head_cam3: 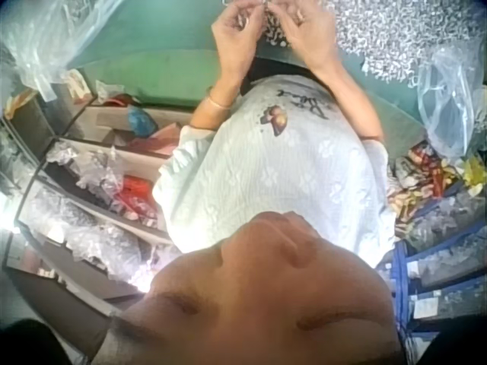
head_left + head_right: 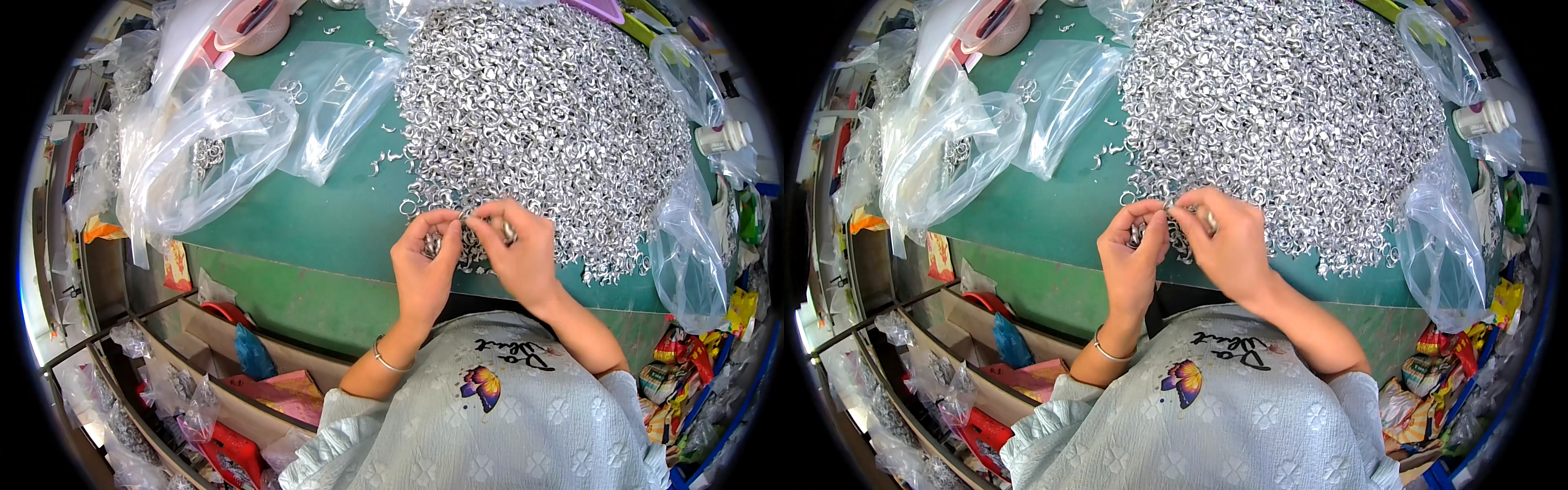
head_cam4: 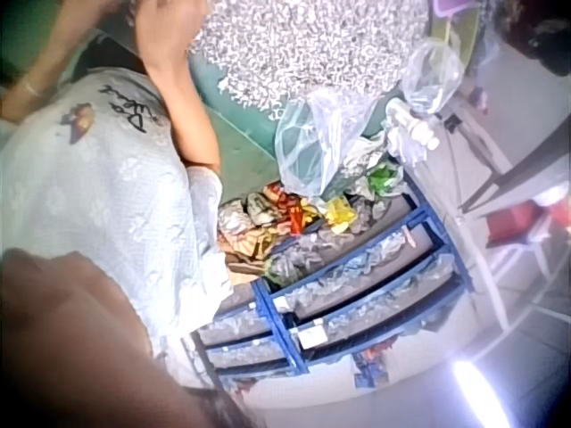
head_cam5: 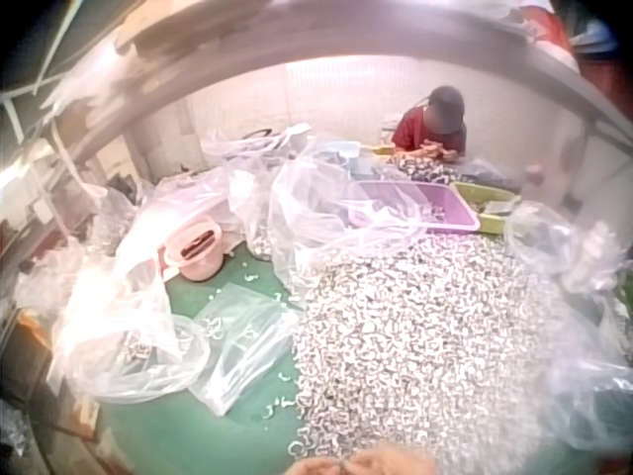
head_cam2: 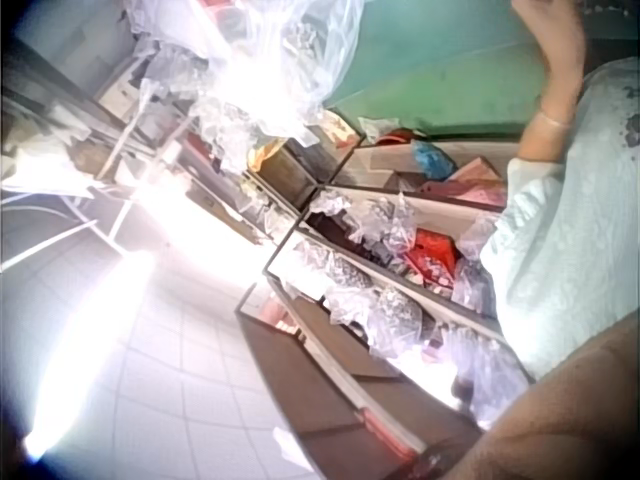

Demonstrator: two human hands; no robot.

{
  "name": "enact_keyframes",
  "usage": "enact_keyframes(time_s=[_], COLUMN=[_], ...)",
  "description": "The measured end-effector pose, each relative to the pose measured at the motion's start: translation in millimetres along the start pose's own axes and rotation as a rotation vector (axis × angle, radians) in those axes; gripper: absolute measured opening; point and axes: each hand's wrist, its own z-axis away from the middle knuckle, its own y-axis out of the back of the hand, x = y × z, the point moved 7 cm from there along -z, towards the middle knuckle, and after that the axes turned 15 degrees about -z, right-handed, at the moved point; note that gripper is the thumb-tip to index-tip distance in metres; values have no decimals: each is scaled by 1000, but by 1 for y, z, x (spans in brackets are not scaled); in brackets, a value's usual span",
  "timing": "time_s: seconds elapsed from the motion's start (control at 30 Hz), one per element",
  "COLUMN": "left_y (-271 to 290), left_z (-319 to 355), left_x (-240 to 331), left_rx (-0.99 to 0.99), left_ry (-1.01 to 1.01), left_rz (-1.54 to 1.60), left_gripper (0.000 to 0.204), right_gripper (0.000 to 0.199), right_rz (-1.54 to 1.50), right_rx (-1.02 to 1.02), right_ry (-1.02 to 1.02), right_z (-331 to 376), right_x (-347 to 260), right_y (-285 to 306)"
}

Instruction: The person sorts through a large pile of small metal rings on a green table by hand, picking them up to group them and placing them into plastic bags.

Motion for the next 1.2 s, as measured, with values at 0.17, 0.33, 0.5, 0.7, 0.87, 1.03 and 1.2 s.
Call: enact_keyframes(time_s=[0.17, 0.33, 0.5, 0.7, 0.87, 1.03, 1.2], left_y=[-4, -7, -1, 1, 8, 20, 10], left_z=[-1, -3, 5, -9, -16, -25, -51], left_x=[5, -6, 23, -10, -5, 24, 30], left_rx=[27, -85, 226, 46, -62, 117, 184], left_ry=[-19, 190, -382, 87, -107, -237, -438], left_rz=[42, 196, -351, 67, -523, -794, -940], left_gripper=[9, 8, 6, 8, 8, 12, 15], right_gripper=[7, 7, 9, 11, 9, 14, 20], right_rz=[147, 256, 303, -35, -1165, -1188, -408], right_rx=[-37, -24, -24, -33, 20, 34, -90], right_ry=[297, 338, 311, -6, -617, -668, -408], right_z=[6, 6, 5, 2, 6, -5, -27], right_x=[-18, -18, -26, -2, 46, 51, 49], right_y=[-8, -4, -6, 5, 2, 9, 13])
